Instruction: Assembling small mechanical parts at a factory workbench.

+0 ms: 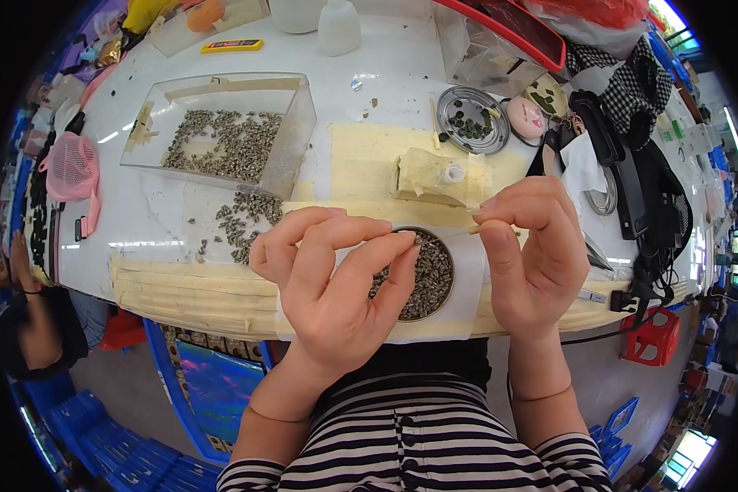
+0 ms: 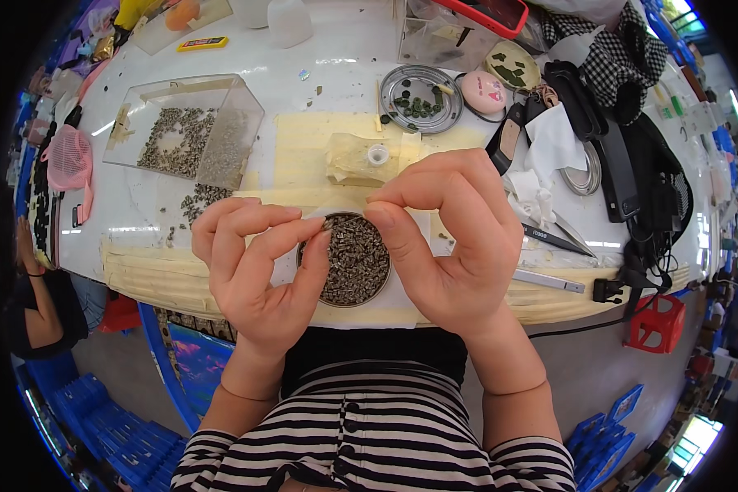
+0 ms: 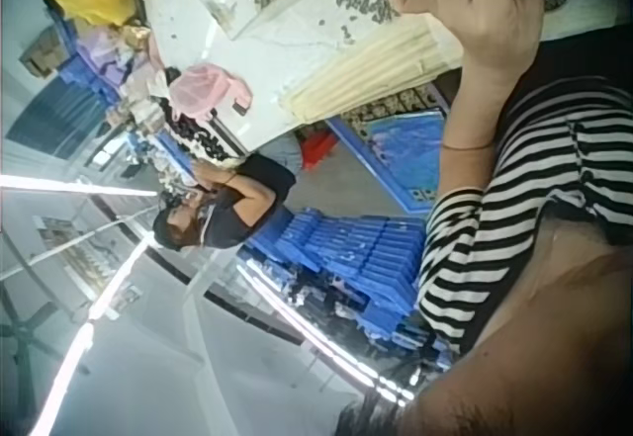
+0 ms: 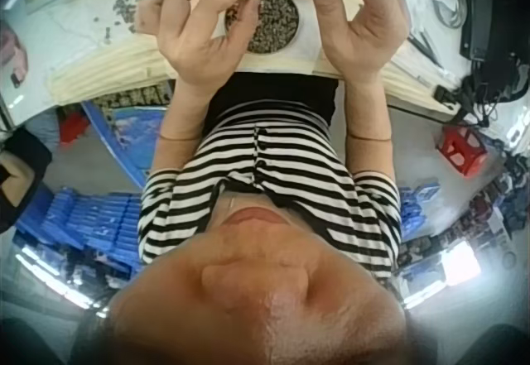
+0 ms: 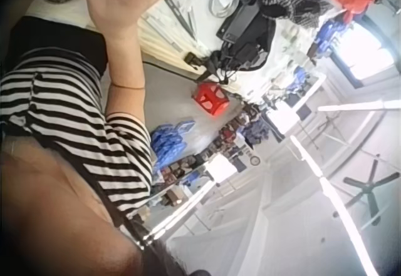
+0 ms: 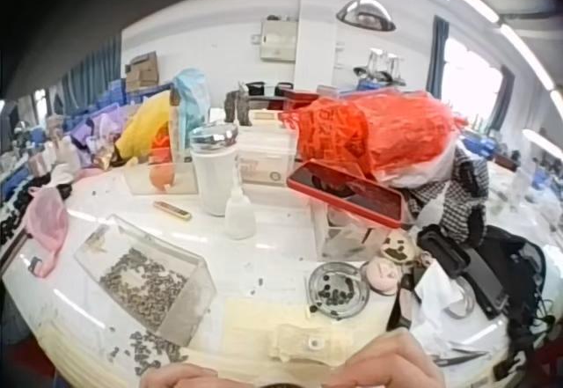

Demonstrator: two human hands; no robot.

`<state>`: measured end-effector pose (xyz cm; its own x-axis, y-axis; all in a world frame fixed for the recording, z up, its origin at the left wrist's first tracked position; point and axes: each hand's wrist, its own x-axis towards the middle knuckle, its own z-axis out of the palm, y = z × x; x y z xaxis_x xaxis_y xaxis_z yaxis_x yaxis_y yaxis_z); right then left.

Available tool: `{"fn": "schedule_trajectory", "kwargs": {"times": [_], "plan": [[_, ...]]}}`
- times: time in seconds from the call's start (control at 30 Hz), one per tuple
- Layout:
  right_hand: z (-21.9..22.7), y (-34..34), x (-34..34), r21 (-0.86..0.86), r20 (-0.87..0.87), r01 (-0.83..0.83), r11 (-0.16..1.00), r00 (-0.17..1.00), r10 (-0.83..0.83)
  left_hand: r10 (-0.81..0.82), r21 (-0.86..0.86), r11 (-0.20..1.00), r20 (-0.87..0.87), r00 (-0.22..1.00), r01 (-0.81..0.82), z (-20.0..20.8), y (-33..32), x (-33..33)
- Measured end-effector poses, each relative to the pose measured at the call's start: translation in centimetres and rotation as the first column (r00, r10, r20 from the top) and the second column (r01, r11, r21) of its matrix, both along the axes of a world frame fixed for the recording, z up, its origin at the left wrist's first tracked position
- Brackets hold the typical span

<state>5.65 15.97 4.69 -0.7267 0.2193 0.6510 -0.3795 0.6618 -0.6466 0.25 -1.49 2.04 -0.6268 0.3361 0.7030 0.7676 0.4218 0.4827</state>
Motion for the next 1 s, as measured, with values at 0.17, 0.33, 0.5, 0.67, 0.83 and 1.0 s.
{"fn": "schedule_trajectory", "kwargs": {"times": [0.17,0.33,0.5,0.67,0.83,1.0], "plan": [[-0.1,0.01,0.0,0.002,-0.003,-0.001,1.0,1.0,0.001,-0.003,-0.047,0.999,0.036,0.999,0.004,0.46,-0.18,0.37],[-0.17,0.07,-0.09,0.037,-0.021,0.002,0.999,1.0,-0.001,0.013,0.018,1.0,-0.022,1.0,-0.013,-0.24,0.07,-0.08],[-0.17,0.09,-0.08,0.044,-0.026,0.001,0.999,1.0,0.0,0.009,0.014,1.0,-0.023,1.0,-0.009,-0.25,0.06,-0.11],[-0.2,0.03,-0.1,0.058,-0.035,0.011,0.998,0.999,-0.009,0.016,0.013,1.0,-0.029,0.999,-0.016,-0.29,0.14,-0.07],[-0.23,0.0,-0.07,0.057,-0.044,0.032,0.998,0.999,-0.029,0.019,0.011,1.0,-0.034,0.999,-0.018,-0.28,0.15,-0.06],[-0.24,0.02,-0.05,0.062,-0.04,0.034,0.997,0.999,-0.031,0.015,0.01,1.0,-0.031,0.999,-0.014,-0.27,0.18,-0.07]]}}
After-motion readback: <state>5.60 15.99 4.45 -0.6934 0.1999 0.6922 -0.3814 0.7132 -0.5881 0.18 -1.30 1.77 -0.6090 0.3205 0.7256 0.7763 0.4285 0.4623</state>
